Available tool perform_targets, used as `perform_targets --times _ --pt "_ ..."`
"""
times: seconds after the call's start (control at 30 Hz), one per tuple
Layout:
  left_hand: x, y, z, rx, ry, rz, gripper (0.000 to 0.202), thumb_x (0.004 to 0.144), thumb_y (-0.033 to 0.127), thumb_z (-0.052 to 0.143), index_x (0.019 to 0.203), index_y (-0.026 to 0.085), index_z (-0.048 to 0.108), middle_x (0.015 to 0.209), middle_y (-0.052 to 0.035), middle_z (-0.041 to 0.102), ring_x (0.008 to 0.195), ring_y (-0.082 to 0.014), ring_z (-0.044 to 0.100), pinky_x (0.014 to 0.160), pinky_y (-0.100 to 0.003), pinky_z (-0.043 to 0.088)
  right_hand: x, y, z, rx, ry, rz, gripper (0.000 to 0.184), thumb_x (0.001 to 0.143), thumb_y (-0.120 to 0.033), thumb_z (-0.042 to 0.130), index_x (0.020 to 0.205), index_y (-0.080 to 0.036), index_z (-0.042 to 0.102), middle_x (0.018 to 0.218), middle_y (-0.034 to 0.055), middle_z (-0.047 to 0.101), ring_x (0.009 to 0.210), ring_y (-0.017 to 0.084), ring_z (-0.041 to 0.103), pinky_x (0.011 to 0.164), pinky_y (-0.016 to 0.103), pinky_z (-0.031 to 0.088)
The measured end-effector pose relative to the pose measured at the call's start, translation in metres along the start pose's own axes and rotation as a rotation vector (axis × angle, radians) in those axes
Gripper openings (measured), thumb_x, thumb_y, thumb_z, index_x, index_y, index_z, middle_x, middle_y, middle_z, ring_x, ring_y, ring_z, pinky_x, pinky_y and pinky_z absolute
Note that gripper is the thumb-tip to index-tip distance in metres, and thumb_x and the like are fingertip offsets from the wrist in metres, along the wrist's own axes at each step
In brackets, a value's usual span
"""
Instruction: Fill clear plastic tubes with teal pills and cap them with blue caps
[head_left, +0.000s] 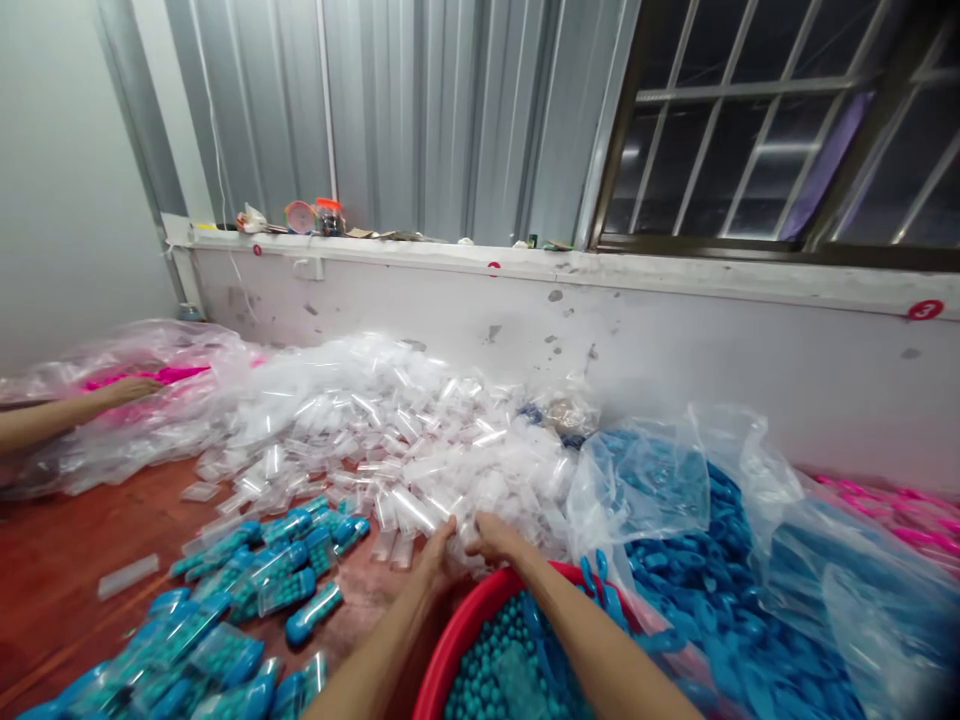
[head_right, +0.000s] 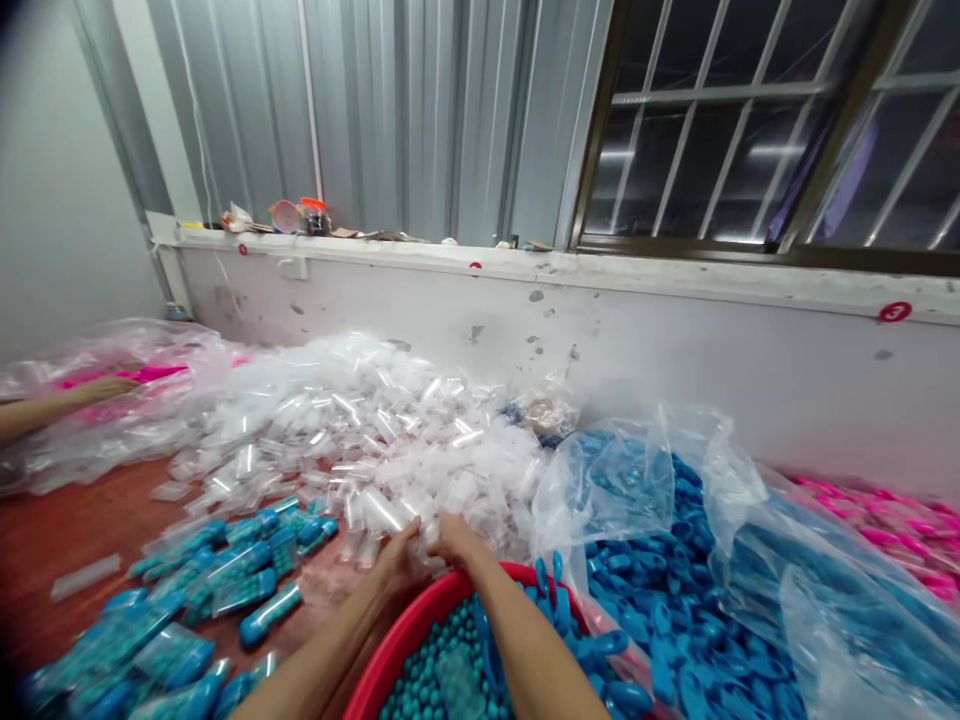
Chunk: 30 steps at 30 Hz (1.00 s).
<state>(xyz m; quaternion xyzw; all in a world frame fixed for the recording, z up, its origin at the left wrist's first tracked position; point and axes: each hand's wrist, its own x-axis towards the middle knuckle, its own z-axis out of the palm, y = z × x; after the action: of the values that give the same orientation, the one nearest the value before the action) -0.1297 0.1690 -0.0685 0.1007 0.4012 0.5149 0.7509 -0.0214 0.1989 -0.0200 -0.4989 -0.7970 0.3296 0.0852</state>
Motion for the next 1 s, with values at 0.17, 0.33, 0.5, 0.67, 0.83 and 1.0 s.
perform_targets --times 0.17,0.33,0.5,0.67,0.83,1.0 --pt "-0.016 0.016 0.022 0.063 0.017 0.148 0.033 0.075 0.036 0.055 0.102 0.016 0.051 0.063 0.0007 0.059 0.048 -0.0119 0.056 0.043 -0.019 0.039 -0.005 0.001 -0.023 0.120 0.114 -0.053 0.027 0.073 -0.019 0.062 0.098 -0.013 0.054 0.075 -0.0018 0.055 0.064 0.011 0.052 0.057 0.023 0.043" --pt "-0.052 0.022 0.054 0.141 -0.068 0.276 0.030 0.073 0.030 0.057 0.102 0.021 0.051 0.077 0.0015 0.059 0.053 -0.0099 0.057 0.042 -0.018 0.042 -0.041 -0.003 -0.049 0.267 0.224 -0.174 0.031 0.070 -0.014 0.055 0.102 -0.016 0.054 0.065 -0.0052 0.048 0.058 0.009 0.046 0.055 0.020 0.038" --pt "-0.085 0.005 0.073 0.232 -0.167 0.300 0.027 0.072 0.024 0.058 0.098 0.021 0.052 0.086 -0.0002 0.059 0.062 -0.0126 0.059 0.047 -0.021 0.046 -0.089 0.004 -0.058 0.403 0.185 -0.208 0.036 0.073 -0.018 0.052 0.109 -0.019 0.052 0.074 -0.0031 0.052 0.061 0.009 0.049 0.056 0.020 0.041" --pt "-0.100 -0.018 0.074 0.366 -0.175 0.309 0.031 0.068 0.019 0.062 0.098 0.016 0.055 0.080 -0.0018 0.062 0.060 -0.0123 0.058 0.050 -0.020 0.045 -0.133 0.015 -0.055 0.481 0.071 -0.130 0.046 0.076 -0.025 0.050 0.122 -0.019 0.044 0.067 -0.0029 0.052 0.049 0.009 0.049 0.040 0.018 0.039" --pt "-0.110 -0.031 0.074 0.611 -0.230 0.369 0.043 0.067 0.012 0.060 0.109 0.016 0.054 0.091 -0.0031 0.064 0.077 -0.0164 0.058 0.070 -0.025 0.045 -0.166 0.027 -0.049 0.431 0.068 -0.115 0.041 0.076 -0.017 0.048 0.117 -0.017 0.046 0.075 -0.0014 0.054 0.055 0.008 0.050 0.045 0.017 0.040" --pt "-0.125 -0.040 0.068 0.960 -0.220 0.642 0.051 0.065 0.015 0.060 0.116 0.020 0.052 0.113 -0.0064 0.057 0.110 -0.0264 0.046 0.099 -0.038 0.028 -0.187 0.039 -0.052 0.447 0.119 -0.072 0.034 0.076 -0.018 0.047 0.109 -0.020 0.048 0.073 -0.0024 0.053 0.054 0.009 0.050 0.041 0.016 0.037"
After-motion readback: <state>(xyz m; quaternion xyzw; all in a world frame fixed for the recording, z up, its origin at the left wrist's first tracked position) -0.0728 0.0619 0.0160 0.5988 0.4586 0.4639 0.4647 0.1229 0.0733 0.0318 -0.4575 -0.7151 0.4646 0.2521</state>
